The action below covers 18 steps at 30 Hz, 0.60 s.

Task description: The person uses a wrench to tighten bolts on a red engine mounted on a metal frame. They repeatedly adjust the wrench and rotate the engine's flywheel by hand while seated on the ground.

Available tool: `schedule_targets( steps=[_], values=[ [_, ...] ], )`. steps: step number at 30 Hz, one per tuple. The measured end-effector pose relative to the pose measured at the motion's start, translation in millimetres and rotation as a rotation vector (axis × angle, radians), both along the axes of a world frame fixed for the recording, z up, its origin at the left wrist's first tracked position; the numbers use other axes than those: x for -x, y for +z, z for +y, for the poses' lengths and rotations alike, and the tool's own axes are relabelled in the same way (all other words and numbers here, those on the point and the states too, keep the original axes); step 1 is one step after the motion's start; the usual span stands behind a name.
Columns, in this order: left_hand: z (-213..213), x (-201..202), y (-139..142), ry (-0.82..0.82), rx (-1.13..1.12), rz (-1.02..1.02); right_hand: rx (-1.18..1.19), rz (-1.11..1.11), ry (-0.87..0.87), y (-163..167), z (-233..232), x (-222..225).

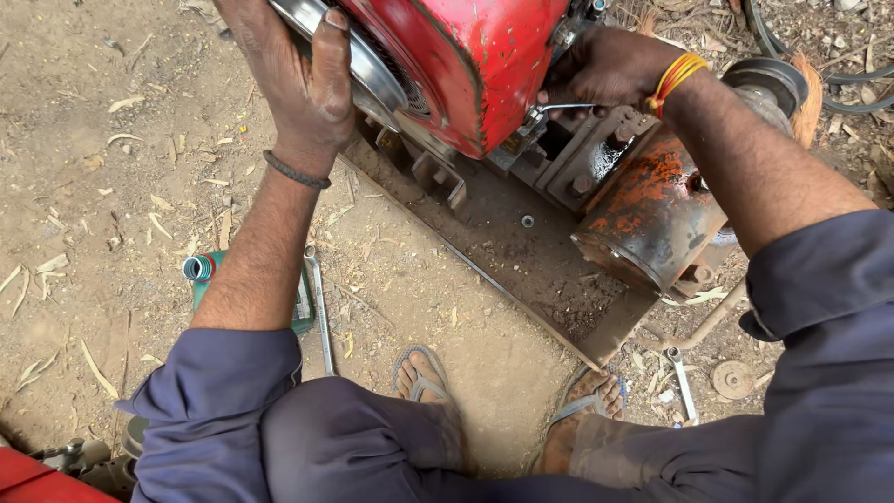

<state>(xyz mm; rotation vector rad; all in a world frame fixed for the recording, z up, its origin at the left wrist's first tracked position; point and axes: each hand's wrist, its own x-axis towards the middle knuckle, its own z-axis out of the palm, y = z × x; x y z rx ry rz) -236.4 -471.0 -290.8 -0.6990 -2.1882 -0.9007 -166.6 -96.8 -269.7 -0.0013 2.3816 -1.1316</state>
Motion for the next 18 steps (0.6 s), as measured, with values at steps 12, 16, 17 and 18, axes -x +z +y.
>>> schedule_targets(
  steps=[12,16,17,18],
  values=[
    [5.9,6.4,0.3,0.026,0.005,0.018,-0.156,-0.058,0.065,6.5,-10.7,-2.1],
    [5.4,2.1,8.1,-0.033,-0.003,0.048,-0.113,-0.247,0.105,-3.4,-3.2,-0.6],
    [5.7,0.5,11.7,-0.042,0.001,0.051,-0.154,-0.251,0.121,-7.0,1.3,-0.4],
    [5.8,-3.6,14.0,-0.051,0.005,0.053,-0.196,-0.258,0.139,-11.3,6.8,-1.7]
  ],
)
